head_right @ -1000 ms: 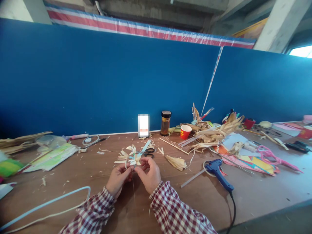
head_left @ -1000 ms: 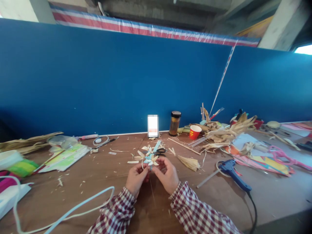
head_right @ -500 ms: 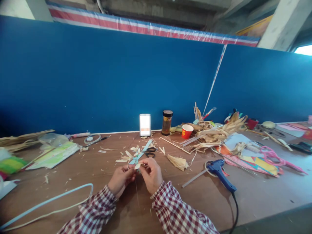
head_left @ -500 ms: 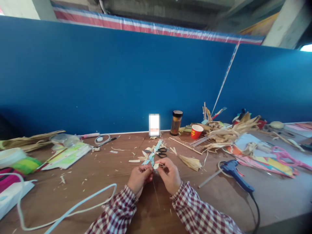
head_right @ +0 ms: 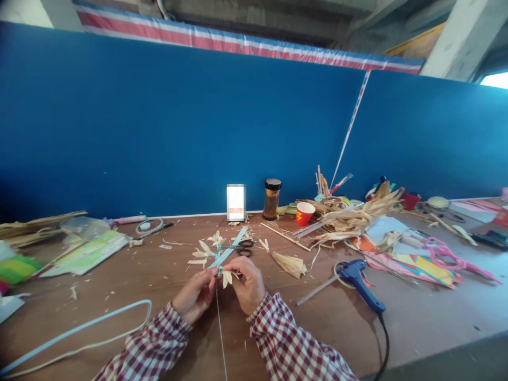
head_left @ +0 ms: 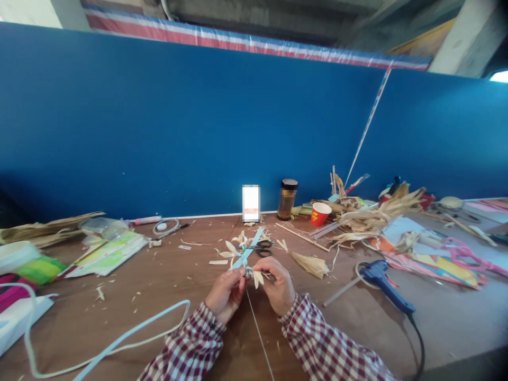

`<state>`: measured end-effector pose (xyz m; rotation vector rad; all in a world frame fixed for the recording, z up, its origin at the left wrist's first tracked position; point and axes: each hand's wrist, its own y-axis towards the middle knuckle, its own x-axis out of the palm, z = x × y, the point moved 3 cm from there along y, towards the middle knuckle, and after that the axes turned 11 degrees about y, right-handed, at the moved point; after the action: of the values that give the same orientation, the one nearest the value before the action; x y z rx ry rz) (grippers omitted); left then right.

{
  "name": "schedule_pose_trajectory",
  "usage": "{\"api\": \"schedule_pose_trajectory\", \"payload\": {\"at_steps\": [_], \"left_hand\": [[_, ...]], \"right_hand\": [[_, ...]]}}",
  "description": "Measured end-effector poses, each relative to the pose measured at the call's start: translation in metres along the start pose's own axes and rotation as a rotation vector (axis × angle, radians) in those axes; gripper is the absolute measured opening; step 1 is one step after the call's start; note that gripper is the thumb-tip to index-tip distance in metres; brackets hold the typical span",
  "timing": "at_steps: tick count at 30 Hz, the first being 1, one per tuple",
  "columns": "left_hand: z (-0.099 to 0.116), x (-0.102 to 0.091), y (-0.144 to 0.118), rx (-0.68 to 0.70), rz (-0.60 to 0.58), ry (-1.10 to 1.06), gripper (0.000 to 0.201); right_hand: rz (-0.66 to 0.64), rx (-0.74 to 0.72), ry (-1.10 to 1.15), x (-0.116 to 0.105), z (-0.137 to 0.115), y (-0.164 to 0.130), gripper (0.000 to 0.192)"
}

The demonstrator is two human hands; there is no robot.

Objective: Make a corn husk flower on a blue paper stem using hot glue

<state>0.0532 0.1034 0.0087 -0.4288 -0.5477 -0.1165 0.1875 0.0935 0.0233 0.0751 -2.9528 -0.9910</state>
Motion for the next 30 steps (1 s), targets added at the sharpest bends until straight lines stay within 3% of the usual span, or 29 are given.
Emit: {"api": "schedule_pose_trajectory", "payload": {"at_steps": [2,5,9,11,17,25,30], "left_hand": [[0.001,0.0,0.0,0.045,0.021,0.036,0.005],[0.003,-0.004,0.001,0.103,0.074,0.09,0.009],[0.001,-0.005,0.003,0.026,-0.022,0.154,0.019],[-0.003,-0.005,0.003,-0.024,-0.094,0.208,0.024],[-0.011,-0.002,0.003,-0.021,-0.119,0.374,0.032],[-0.008,0.0,-0.001,0.075,-0.065,0.558,0.039],[0.009,-0.001,-0.004,0.253,0.052,0.534,0.05]], "right_hand": [[-0.008,0.096,0.023,0.001,0.002,-0.001,0.021],[0.007,0.262,0.12,0.001,0.009,0.0,0.05],[0.192,0.566,0.3,-0.006,0.026,0.002,0.03],[0.19,0.678,0.413,-0.007,0.032,0.002,0.03],[0.031,0.691,0.499,-0.003,0.031,0.001,0.032],[0.075,0.668,0.516,-0.005,0.031,0.003,0.03],[0.068,0.668,0.476,-0.007,0.032,0.002,0.03]]}}
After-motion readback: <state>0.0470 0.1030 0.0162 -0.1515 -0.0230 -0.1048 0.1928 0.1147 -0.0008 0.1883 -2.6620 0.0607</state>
